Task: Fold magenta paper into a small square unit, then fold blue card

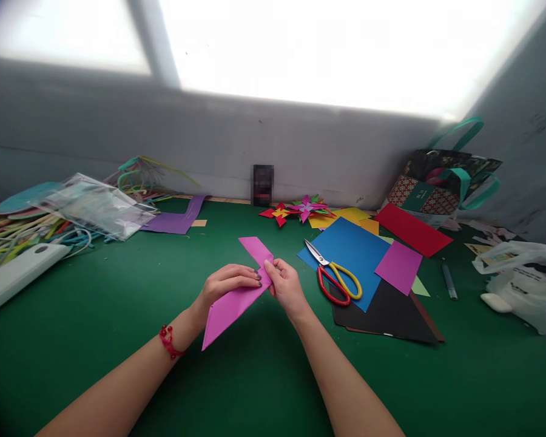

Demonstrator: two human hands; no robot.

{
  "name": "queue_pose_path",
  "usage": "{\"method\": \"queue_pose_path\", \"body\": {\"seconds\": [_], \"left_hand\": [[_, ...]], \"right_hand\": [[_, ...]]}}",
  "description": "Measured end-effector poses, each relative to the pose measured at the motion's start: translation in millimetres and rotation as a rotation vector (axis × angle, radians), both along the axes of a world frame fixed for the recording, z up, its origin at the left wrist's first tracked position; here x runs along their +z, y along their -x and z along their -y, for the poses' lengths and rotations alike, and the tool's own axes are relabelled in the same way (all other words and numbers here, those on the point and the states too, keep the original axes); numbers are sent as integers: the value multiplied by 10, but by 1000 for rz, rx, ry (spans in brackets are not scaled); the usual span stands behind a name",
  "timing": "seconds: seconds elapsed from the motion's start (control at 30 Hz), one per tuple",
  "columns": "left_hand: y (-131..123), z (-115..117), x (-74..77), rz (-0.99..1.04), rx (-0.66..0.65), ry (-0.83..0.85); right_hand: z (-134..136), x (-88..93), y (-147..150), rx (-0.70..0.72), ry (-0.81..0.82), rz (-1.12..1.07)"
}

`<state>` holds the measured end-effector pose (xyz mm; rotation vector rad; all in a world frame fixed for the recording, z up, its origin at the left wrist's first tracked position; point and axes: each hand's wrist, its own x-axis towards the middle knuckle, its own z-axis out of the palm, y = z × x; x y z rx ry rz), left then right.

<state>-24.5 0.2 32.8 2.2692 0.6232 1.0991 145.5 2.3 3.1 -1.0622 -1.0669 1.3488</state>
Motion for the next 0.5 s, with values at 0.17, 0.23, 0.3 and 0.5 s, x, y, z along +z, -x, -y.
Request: {"method": "queue_pose_path", "body": {"seconds": [0.17, 0.23, 0.3, 0.5], "left_hand": [[-13, -56, -87, 86, 68, 133], [-24, -82, -115, 158, 93, 189], [-18, -101, -105, 182, 92, 214], [100, -101, 141, -42, -66, 102]], "right_hand": [[31, -8, 63, -44, -32, 41], [53, 7, 81, -62, -75, 61], [73, 24, 93, -82, -110, 86], [77, 68, 66, -187, -139, 77]]}}
